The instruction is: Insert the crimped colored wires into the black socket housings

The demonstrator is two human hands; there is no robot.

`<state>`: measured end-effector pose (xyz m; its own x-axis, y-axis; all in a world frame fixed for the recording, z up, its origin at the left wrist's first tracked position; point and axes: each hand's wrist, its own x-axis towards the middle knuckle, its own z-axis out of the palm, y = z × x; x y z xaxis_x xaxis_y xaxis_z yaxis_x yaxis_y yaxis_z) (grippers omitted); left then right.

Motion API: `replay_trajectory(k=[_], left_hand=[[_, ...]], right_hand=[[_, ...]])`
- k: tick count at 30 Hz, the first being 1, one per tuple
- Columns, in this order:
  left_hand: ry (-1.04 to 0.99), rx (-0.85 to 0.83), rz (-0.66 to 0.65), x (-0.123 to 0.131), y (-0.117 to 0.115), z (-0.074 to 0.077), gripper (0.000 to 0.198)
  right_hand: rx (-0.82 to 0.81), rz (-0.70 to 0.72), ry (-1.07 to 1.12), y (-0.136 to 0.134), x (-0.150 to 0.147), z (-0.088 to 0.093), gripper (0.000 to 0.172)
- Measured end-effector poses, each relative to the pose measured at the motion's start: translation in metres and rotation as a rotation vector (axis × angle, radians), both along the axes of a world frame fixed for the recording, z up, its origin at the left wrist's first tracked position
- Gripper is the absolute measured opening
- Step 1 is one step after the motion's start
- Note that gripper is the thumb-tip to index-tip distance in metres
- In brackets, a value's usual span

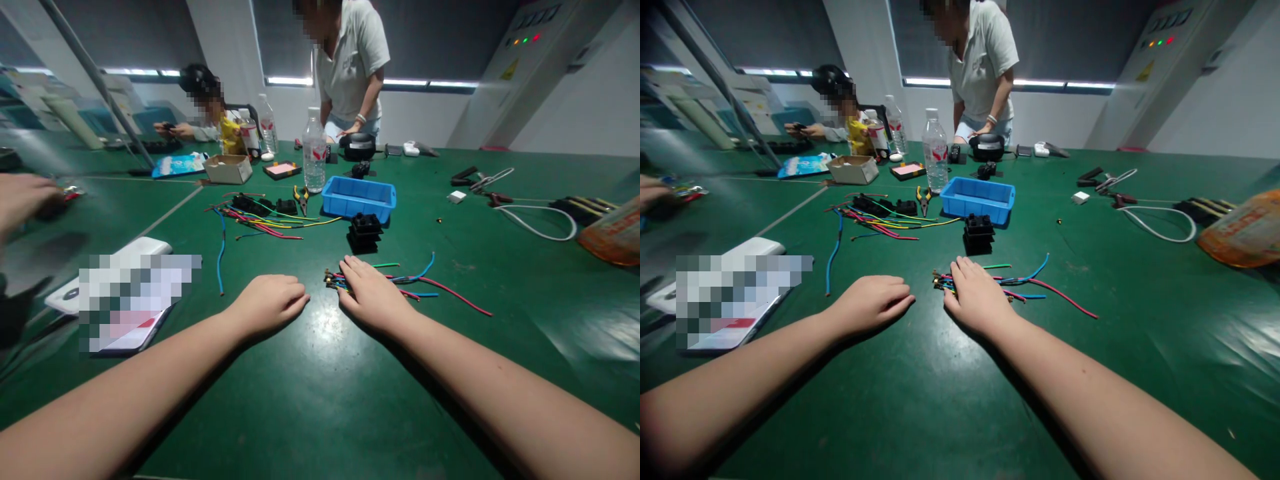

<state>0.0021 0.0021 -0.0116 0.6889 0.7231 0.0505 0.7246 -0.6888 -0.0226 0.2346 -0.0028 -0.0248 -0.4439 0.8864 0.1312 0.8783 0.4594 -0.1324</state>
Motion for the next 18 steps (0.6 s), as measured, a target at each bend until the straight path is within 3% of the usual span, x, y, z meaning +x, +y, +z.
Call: replay_trajectory(k=[11, 15, 18], left_hand=[[0.072, 0.016, 0.060, -0.001, -0.005, 0.012, 0.033], [0.112, 0.038, 0.108, -0.010, -0.012, 0.029, 0.025], [0.116, 0.032, 0.171, -0.035, -0.023, 0.043, 0.020]], right_hand=[[0.020, 0.025, -0.011, 0.001, 0.001, 0.000, 0.060], [0.029, 0.029, -0.012, 0.001, 0.001, -0.002, 0.059], [0.037, 0.029, -0.013, 0.002, 0.002, -0.004, 0.059]])
